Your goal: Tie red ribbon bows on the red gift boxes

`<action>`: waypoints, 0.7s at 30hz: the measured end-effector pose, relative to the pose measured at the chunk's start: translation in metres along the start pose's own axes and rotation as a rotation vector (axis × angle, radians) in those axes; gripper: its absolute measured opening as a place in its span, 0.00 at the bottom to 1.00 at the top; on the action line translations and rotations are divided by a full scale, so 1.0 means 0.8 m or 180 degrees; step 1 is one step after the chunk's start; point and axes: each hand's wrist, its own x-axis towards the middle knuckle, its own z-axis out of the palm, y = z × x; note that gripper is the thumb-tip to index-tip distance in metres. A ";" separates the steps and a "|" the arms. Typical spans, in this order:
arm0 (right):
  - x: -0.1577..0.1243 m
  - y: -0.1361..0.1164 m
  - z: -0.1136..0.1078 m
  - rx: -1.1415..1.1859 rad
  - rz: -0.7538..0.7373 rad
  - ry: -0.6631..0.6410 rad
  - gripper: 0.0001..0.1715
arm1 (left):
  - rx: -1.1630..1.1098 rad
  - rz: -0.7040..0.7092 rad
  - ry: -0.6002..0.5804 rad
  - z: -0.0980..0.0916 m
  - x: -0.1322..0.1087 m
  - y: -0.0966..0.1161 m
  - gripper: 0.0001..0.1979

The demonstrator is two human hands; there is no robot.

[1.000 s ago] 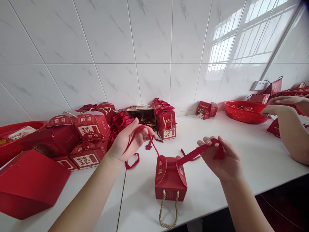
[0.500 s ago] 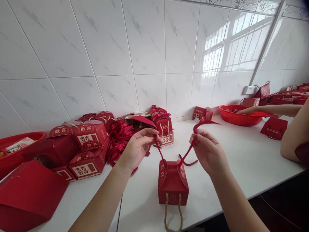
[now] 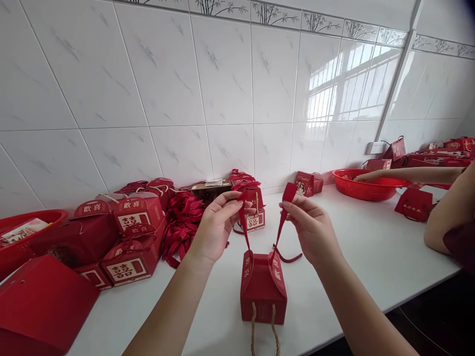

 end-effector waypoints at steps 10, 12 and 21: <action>0.001 -0.015 0.009 -0.0069 -0.0010 -0.0034 0.13 | -0.0030 0.0113 0.0027 0.009 -0.003 0.002 0.08; 0.002 -0.016 0.010 -0.0076 -0.0005 -0.0023 0.13 | 0.0041 0.0163 0.0036 0.011 -0.003 0.003 0.08; 0.002 -0.017 0.010 -0.0217 -0.0119 0.0047 0.14 | 0.0283 0.0076 0.0163 0.018 -0.005 0.002 0.11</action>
